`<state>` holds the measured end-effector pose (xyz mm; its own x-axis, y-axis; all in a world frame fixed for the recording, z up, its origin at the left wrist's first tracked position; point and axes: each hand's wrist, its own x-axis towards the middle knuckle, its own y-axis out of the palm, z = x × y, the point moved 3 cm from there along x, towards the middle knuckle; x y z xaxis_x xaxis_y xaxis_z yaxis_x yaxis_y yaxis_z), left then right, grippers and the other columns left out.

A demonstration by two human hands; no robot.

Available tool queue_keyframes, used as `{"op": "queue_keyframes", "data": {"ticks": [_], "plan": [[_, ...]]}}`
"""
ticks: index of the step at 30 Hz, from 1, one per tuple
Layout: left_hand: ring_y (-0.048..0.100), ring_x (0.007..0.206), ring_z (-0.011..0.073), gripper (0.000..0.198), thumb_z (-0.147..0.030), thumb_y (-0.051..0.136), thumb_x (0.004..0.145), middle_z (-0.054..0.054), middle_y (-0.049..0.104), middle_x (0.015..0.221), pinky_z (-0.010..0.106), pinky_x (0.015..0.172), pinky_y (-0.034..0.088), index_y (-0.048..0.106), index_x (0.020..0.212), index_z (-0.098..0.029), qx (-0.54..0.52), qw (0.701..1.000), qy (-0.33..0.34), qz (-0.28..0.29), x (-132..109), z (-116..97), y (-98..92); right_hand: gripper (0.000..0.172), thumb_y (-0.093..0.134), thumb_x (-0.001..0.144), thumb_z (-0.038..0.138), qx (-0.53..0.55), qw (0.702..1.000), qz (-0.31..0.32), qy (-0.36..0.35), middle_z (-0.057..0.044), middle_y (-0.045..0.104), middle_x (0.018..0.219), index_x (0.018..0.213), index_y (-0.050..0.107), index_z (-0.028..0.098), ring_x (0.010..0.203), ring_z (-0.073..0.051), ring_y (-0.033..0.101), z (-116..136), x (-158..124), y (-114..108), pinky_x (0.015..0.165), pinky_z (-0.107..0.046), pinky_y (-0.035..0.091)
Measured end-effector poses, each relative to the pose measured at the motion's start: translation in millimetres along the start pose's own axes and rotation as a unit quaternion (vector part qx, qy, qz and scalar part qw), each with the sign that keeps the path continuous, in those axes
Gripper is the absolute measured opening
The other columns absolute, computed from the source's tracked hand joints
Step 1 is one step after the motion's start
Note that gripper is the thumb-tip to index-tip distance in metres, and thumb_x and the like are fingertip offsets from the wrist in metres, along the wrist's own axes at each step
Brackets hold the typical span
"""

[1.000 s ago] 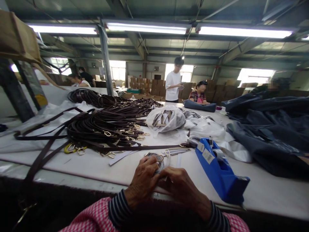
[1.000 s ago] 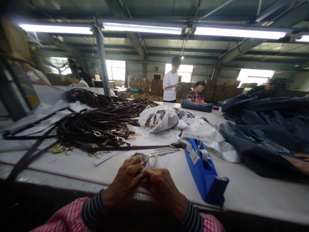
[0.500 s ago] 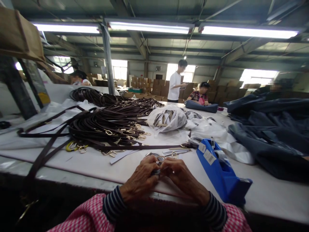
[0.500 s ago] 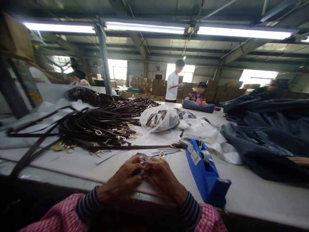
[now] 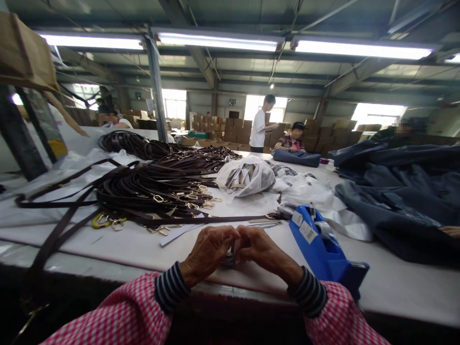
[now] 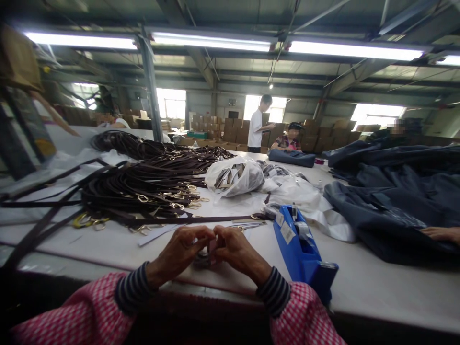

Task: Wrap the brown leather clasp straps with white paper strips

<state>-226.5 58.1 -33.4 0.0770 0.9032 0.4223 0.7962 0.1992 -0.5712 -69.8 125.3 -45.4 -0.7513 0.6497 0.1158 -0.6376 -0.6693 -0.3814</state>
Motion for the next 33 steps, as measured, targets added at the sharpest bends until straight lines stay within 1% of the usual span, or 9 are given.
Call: {"op": "queue_keyframes", "data": {"ticks": [3, 5, 8, 10, 13, 17, 24, 30, 33], "plan": [[0.067, 0.075, 0.0179, 0.014, -0.023, 0.059, 0.092, -0.001, 0.073, 0.078, 0.028, 0.073, 0.043, 0.072, 0.089, -0.024, 0.018, 1.0, 0.009, -0.015, 1, -7, 5.5, 0.003, 0.072, 0.068, 0.015, 0.009, 0.999, 0.031, 0.009, 0.001, 0.069, 0.065, 0.071, 0.073, 0.016, 0.06, -0.012, 0.059, -3, 5, 1, 0.056, -0.02, 0.042], [0.065, 0.072, 0.0174, 0.01, -0.024, 0.063, 0.09, -0.002, 0.07, 0.078, 0.028, 0.071, 0.043, 0.068, 0.098, -0.025, 0.02, 0.999, 0.008, -0.031, 2, -10, 7.9, 0.002, 0.073, 0.066, 0.016, 0.011, 0.999, 0.032, 0.02, 0.002, 0.065, 0.058, 0.065, 0.073, 0.015, 0.053, -0.01, 0.053, -5, 8, 0, 0.051, -0.019, 0.039], [0.065, 0.074, 0.0176, 0.021, -0.025, 0.065, 0.089, -0.004, 0.068, 0.077, 0.029, 0.073, 0.045, 0.059, 0.109, -0.025, -0.047, 0.998, -0.013, -0.049, -2, -11, 6.3, 0.004, 0.072, 0.064, 0.017, 0.018, 0.998, 0.038, 0.036, 0.002, 0.062, 0.052, 0.063, 0.073, 0.014, 0.046, -0.009, 0.051, -5, 12, 0, 0.046, -0.019, 0.037], [0.066, 0.085, 0.0202, 0.031, -0.029, 0.069, 0.088, -0.001, 0.07, 0.089, 0.033, 0.082, 0.047, 0.057, 0.116, -0.024, -0.072, 0.994, -0.053, -0.055, -7, -7, 2.4, 0.007, 0.072, 0.065, 0.019, 0.024, 0.998, 0.044, 0.045, 0.001, 0.064, 0.052, 0.063, 0.073, 0.013, 0.045, -0.009, 0.052, -6, 13, 0, 0.045, -0.018, 0.039], [0.059, 0.105, 0.0277, 0.03, -0.039, 0.077, 0.085, 0.005, 0.069, 0.11, 0.042, 0.092, 0.042, 0.067, 0.11, -0.024, 0.037, 0.995, -0.089, -0.009, -19, 2, 0.2, 0.011, 0.074, 0.066, 0.023, 0.028, 0.997, 0.051, 0.052, 0.001, 0.065, 0.054, 0.067, 0.075, 0.013, 0.045, -0.008, 0.053, -7, 15, 1, 0.046, -0.018, 0.042], [0.047, 0.12, 0.0322, 0.011, -0.035, 0.073, 0.09, 0.003, 0.068, 0.116, 0.046, 0.093, 0.037, 0.077, 0.1, -0.03, 0.142, 0.986, -0.062, 0.057, -28, 5, 7.8, 0.016, 0.074, 0.067, 0.027, 0.009, 0.997, 0.052, 0.051, 0.001, 0.066, 0.057, 0.074, 0.077, 0.013, 0.048, -0.01, 0.058, -8, 15, -1, 0.047, -0.018, 0.045], [0.046, 0.114, 0.031, 0.009, -0.031, 0.072, 0.09, 0.0, 0.071, 0.102, 0.046, 0.092, 0.035, 0.078, 0.097, -0.033, 0.124, 0.989, -0.055, 0.066, -23, 2, 10.5, 0.015, 0.063, 0.075, 0.018, -0.108, 0.983, 0.143, 0.03, -0.002, 0.072, 0.065, 0.079, 0.077, 0.013, 0.052, -0.012, 0.063, 13, 22, -7, 0.045, -0.016, 0.045], [0.045, 0.117, 0.0313, 0.017, -0.038, 0.07, 0.095, 0.0, 0.07, 0.116, 0.047, 0.091, 0.034, 0.076, 0.11, -0.039, 0.149, 0.986, -0.027, 0.066, -28, 13, 13.0, 0.015, 0.065, 0.07, 0.0, -0.257, 0.944, 0.205, -0.035, 0.002, 0.068, 0.058, 0.068, 0.074, 0.013, 0.051, -0.008, 0.057, 37, 37, -6, 0.048, -0.015, 0.035], [0.044, 0.115, 0.0315, 0.013, -0.042, 0.069, 0.096, 0.0, 0.071, 0.111, 0.046, 0.09, 0.035, 0.077, 0.105, -0.038, 0.142, 0.987, -0.029, 0.067, -27, 15, 14.7, 0.016, 0.068, 0.071, -0.001, -0.319, 0.922, 0.209, -0.071, 0.002, 0.067, 0.058, 0.068, 0.073, 0.014, 0.053, -0.007, 0.053, 46, 36, -4, 0.051, -0.018, 0.032]]}}
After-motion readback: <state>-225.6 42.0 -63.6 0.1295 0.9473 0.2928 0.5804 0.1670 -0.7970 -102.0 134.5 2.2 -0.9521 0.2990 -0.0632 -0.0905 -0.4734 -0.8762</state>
